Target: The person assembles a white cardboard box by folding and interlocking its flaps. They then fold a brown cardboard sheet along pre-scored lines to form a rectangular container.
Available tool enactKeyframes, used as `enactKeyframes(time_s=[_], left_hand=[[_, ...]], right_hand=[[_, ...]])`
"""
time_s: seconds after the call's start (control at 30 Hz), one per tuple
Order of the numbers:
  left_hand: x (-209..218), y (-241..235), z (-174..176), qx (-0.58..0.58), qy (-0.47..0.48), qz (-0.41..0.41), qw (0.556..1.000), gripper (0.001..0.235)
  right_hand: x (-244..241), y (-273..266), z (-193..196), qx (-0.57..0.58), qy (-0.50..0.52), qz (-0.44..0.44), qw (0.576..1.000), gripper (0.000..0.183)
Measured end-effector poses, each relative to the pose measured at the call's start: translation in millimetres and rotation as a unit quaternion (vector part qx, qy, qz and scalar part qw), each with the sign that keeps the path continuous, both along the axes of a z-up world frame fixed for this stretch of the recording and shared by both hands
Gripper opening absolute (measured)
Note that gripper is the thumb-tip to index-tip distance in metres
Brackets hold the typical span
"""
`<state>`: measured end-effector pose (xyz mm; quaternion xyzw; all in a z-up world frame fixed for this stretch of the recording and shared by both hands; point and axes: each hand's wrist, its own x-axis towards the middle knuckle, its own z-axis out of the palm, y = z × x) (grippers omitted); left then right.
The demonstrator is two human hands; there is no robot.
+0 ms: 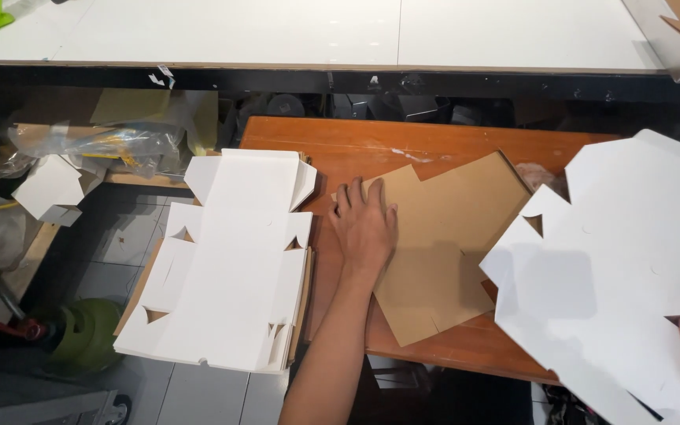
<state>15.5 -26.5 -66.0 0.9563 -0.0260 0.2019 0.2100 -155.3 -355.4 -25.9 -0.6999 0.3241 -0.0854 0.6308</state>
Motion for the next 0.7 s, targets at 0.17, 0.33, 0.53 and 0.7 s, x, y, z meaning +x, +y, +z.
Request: enactKeyframes(time_s=[0.17,0.33,0.53,0.7], left_hand=[[-2,-2,10,0.005,0.008,0.041,0.999,0.042],[-1,-2,4,-0.031,0.040,0.031,0.998,0.043],[5,1,-13,-0.056,0.064,0.017,0.996,0.038],[4,5,-10,-0.108,0.125,0.009,0.986,0.039]], right_hand=[[-10,8,-33,0.036,0.020,-0.037,0.998,0.034],[-2,77,38,0.015,-0.096,-0.002,0.995,0.022],[48,123,58,0.043,-0.083,0.055,0.994,0.045],[76,209,70,0.119,-0.013,0.104,0.987,0.035]])
